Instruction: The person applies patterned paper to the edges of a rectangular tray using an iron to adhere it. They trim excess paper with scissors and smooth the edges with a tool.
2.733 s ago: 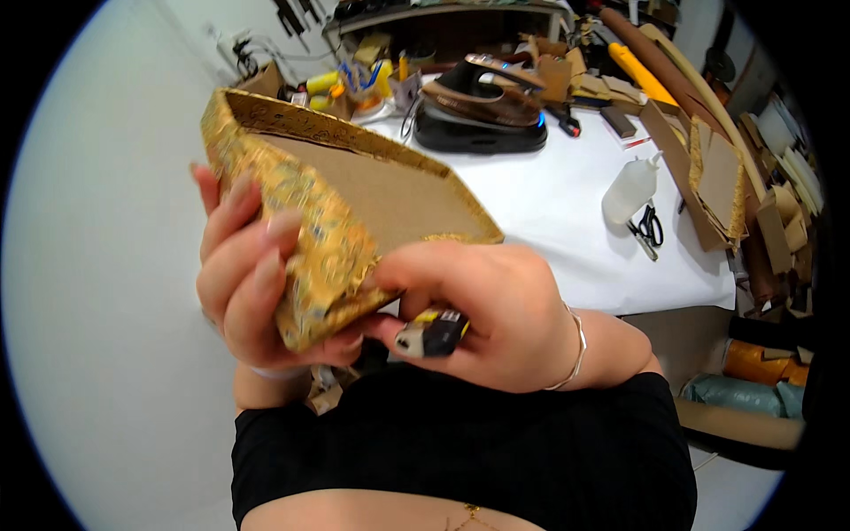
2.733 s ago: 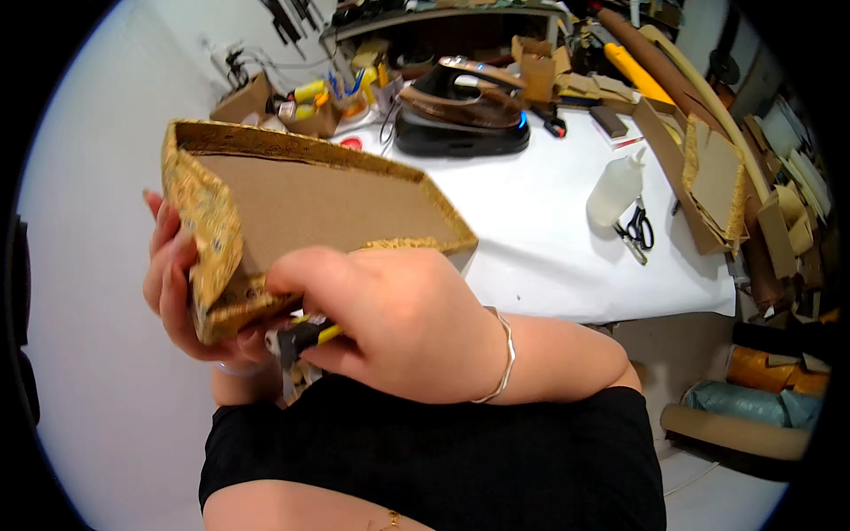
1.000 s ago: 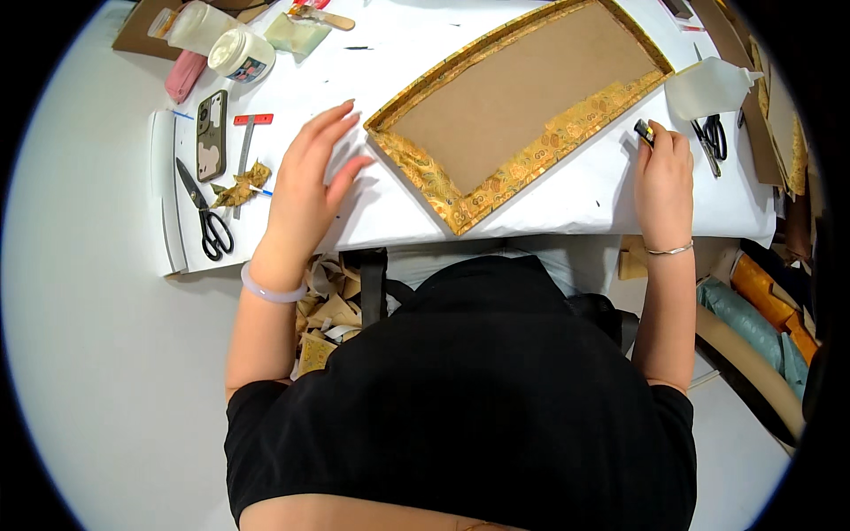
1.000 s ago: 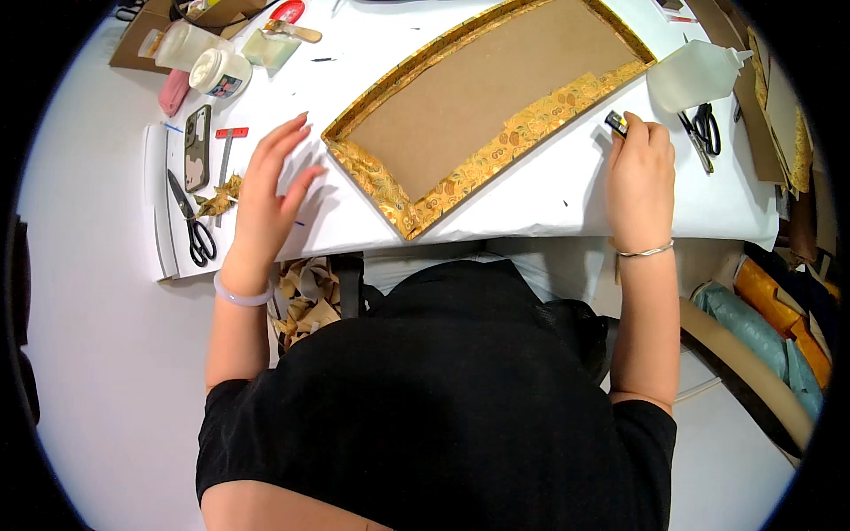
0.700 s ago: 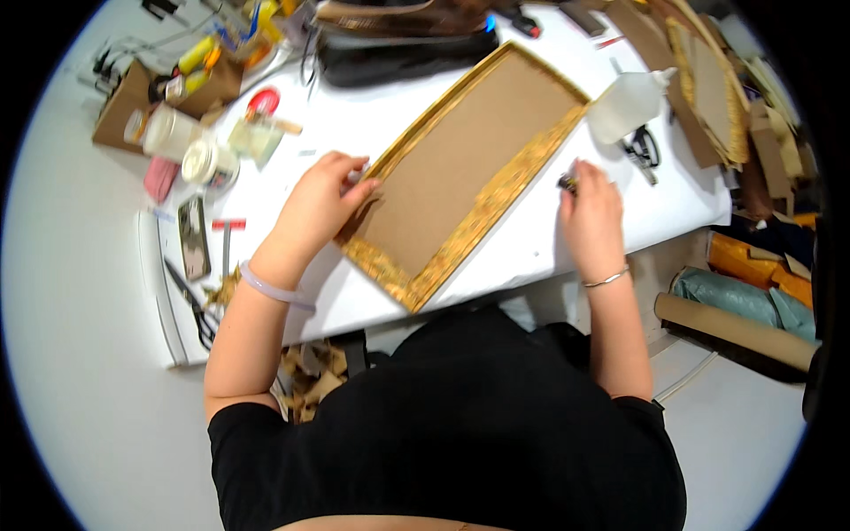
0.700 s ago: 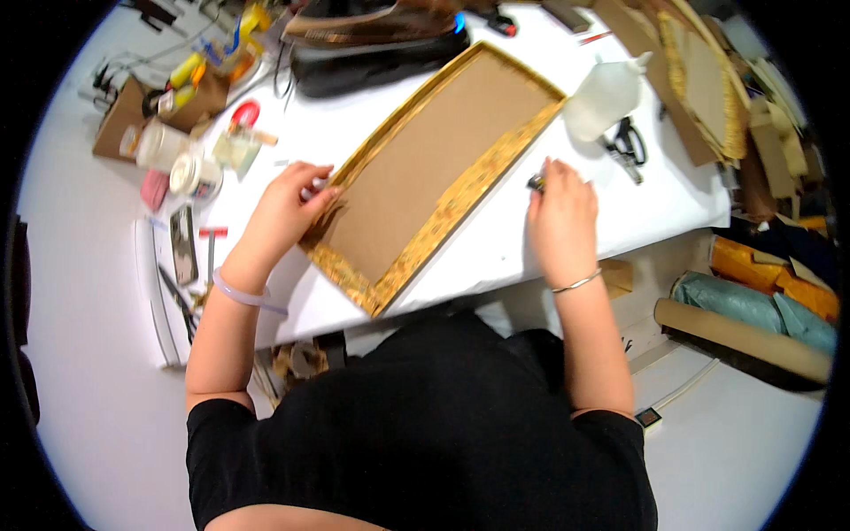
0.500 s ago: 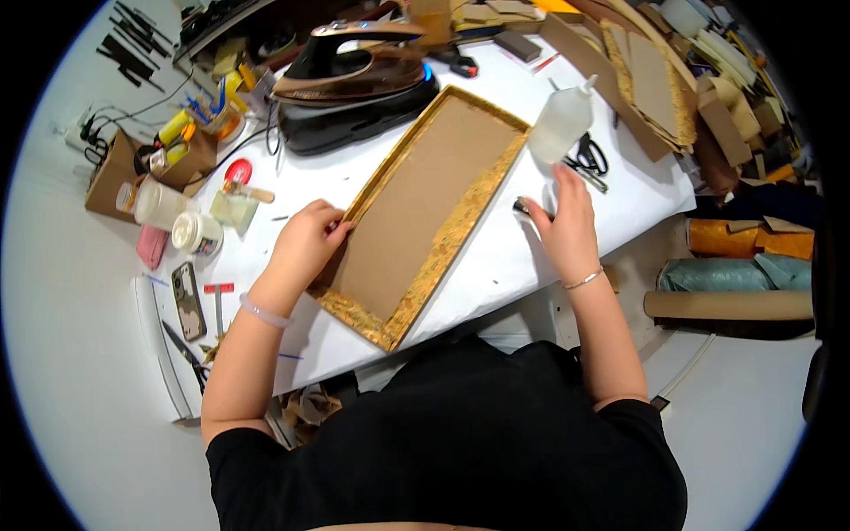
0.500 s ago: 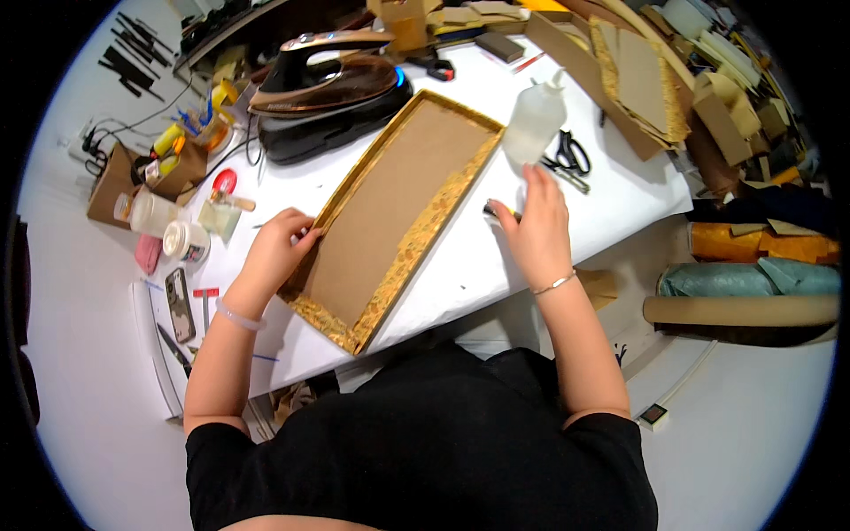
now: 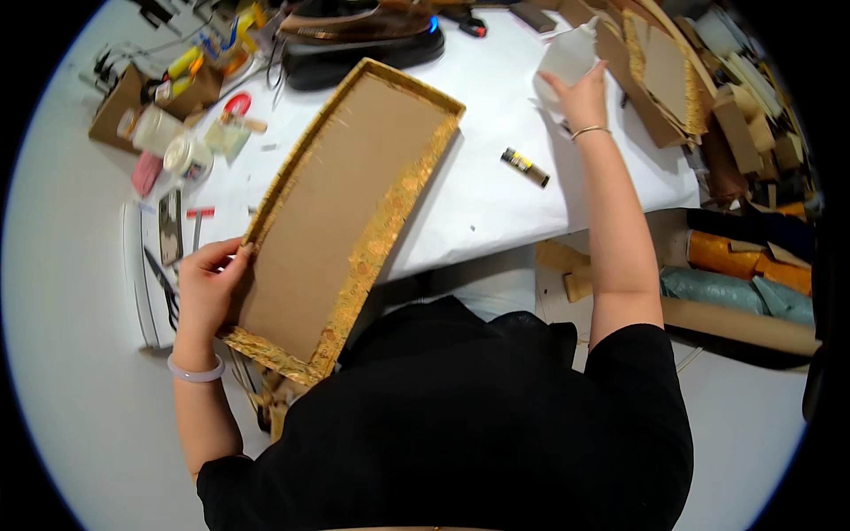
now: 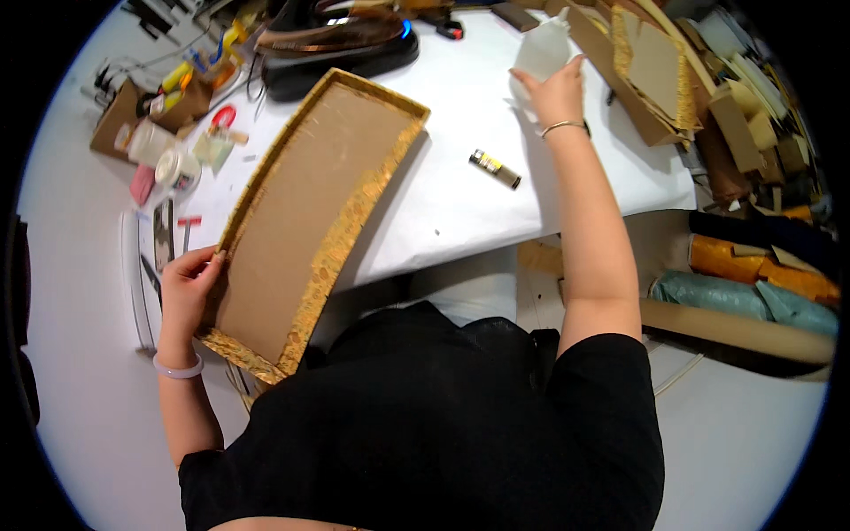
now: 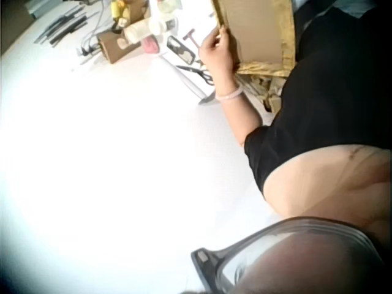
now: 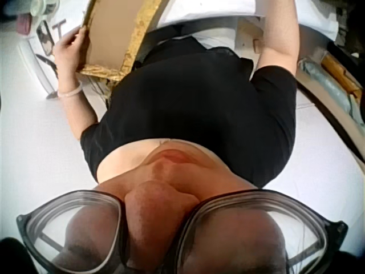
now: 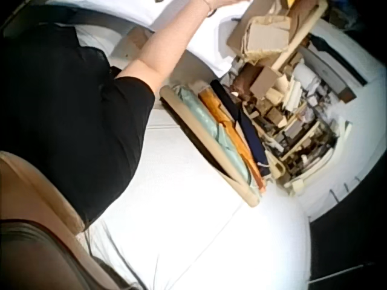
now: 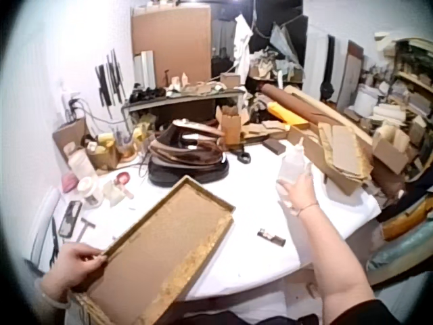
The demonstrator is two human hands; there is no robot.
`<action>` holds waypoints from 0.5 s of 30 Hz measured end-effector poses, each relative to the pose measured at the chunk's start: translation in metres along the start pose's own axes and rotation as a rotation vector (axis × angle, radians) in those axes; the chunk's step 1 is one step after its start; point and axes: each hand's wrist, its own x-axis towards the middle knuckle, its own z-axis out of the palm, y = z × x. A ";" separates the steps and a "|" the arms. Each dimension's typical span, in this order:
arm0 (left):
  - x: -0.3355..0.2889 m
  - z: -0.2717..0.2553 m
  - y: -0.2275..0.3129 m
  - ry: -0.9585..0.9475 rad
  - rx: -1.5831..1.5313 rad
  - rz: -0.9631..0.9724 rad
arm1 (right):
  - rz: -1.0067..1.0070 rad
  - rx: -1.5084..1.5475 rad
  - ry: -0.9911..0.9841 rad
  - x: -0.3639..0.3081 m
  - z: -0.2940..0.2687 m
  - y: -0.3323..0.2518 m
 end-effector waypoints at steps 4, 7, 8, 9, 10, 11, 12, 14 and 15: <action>-0.071 -0.018 -0.023 0.172 -0.075 -0.160 | -0.311 -0.105 -0.020 -0.070 -0.023 -0.045; -0.111 -0.018 -0.029 0.306 -0.200 -0.264 | -0.475 -0.231 -0.335 -0.147 -0.043 -0.056; -0.114 -0.018 -0.023 0.309 -0.158 -0.263 | -0.454 -0.281 -0.446 -0.162 -0.050 -0.056; -0.116 -0.016 -0.018 0.321 -0.179 -0.260 | -0.494 -0.314 -0.471 -0.161 -0.050 -0.046; -0.114 -0.013 -0.013 0.334 -0.198 -0.252 | -0.437 -0.310 -0.495 -0.153 -0.051 -0.044; -0.113 -0.007 -0.003 0.336 -0.211 -0.216 | -0.441 -0.370 -0.488 -0.140 -0.053 -0.043; -0.112 0.000 0.006 0.337 -0.223 -0.174 | -0.444 -0.429 -0.475 -0.127 -0.052 -0.038; -0.104 0.020 0.007 0.340 -0.344 -0.142 | -0.652 -0.415 -0.113 -0.113 -0.048 -0.006; -0.104 0.031 0.003 0.355 -0.368 -0.151 | -0.582 -0.335 -0.135 -0.115 -0.052 -0.018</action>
